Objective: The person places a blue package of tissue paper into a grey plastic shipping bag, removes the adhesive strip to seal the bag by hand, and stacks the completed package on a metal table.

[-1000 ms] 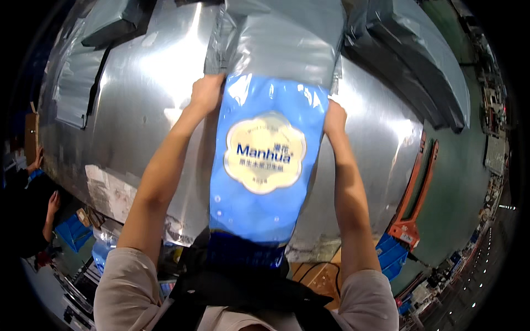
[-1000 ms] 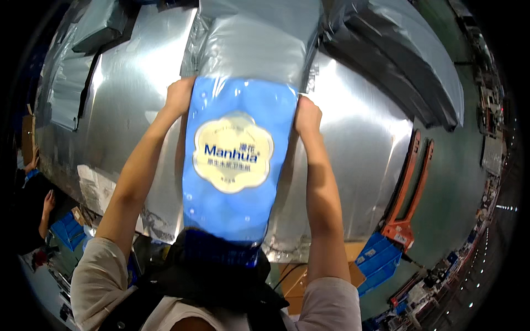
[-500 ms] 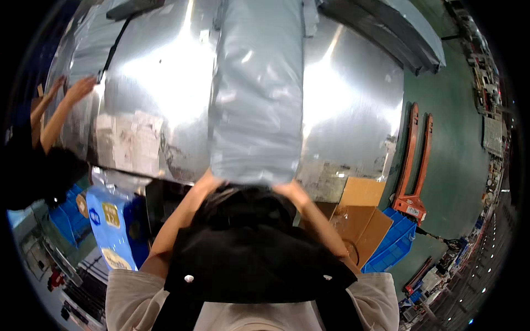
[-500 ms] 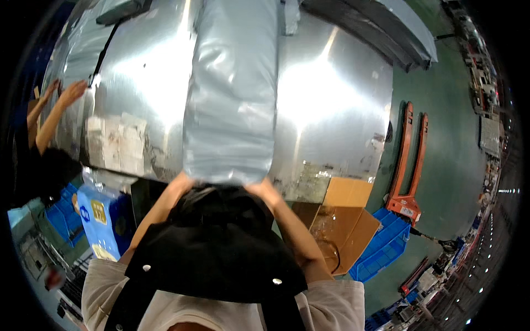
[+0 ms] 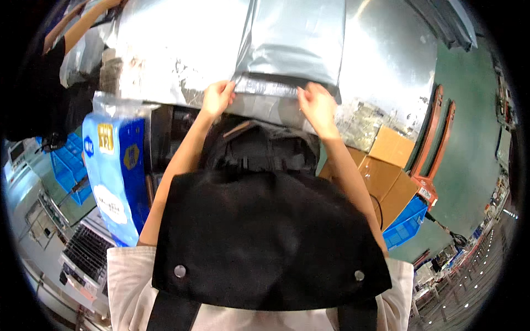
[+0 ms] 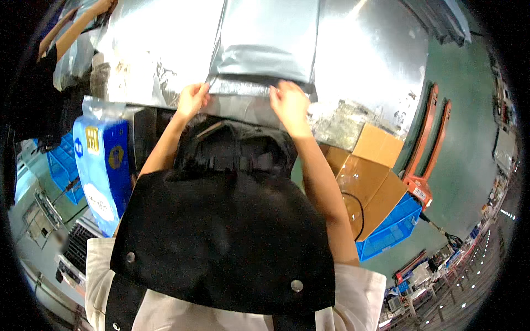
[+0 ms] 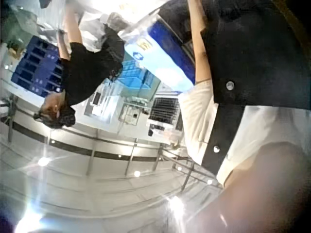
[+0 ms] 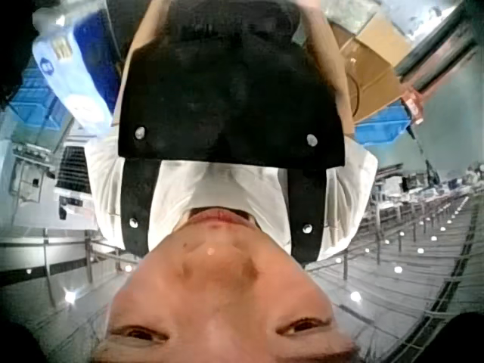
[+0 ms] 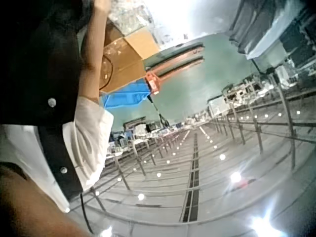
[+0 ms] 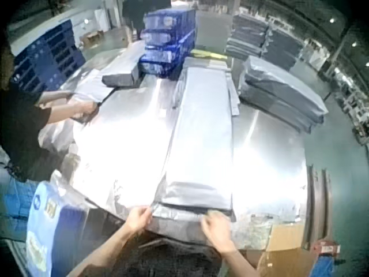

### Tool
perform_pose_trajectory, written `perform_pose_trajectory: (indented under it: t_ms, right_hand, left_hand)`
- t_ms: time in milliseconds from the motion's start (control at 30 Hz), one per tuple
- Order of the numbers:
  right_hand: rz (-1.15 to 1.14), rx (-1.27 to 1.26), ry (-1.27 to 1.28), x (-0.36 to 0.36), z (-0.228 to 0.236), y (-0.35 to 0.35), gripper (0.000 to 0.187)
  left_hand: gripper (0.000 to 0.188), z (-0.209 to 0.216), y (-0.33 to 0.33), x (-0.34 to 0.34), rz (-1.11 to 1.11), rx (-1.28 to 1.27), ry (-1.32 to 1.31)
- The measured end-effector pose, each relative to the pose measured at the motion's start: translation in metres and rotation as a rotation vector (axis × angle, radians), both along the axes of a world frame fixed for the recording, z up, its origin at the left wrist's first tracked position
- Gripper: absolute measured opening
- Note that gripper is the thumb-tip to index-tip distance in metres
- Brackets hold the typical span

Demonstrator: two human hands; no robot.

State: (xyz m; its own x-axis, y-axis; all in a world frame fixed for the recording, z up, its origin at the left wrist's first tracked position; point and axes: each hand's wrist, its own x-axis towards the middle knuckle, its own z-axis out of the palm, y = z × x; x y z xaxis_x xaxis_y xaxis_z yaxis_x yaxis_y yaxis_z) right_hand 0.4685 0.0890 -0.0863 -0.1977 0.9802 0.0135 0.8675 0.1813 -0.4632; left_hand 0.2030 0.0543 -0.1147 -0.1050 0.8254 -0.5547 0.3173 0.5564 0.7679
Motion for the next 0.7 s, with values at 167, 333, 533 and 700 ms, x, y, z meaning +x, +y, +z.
perform_pose_trajectory:
  t_ms: [167, 333, 533, 700]
  right_hand:
    - [0.204, -0.024, -0.037, -0.043, -0.032, -0.002, 0.028]
    - [0.227, -0.003, 0.047, -0.048, -0.045, -0.02, 0.017]
    - [0.28, -0.054, -0.081, -0.048, -0.047, -0.005, 0.014]
    - [0.403, -0.119, 0.092, -0.007, -0.01, -0.047, 0.009]
  left_hand:
    - [0.024, -0.002, 0.003, 0.002, -0.204, 0.301, 0.378]
    - [0.031, 0.017, 0.006, 0.006, -0.271, 0.151, 0.509]
    - [0.028, -0.002, 0.041, 0.011, -0.289, 0.274, 0.538]
    - [0.025, 0.002, 0.039, 0.009, -0.249, 0.243, 0.468]
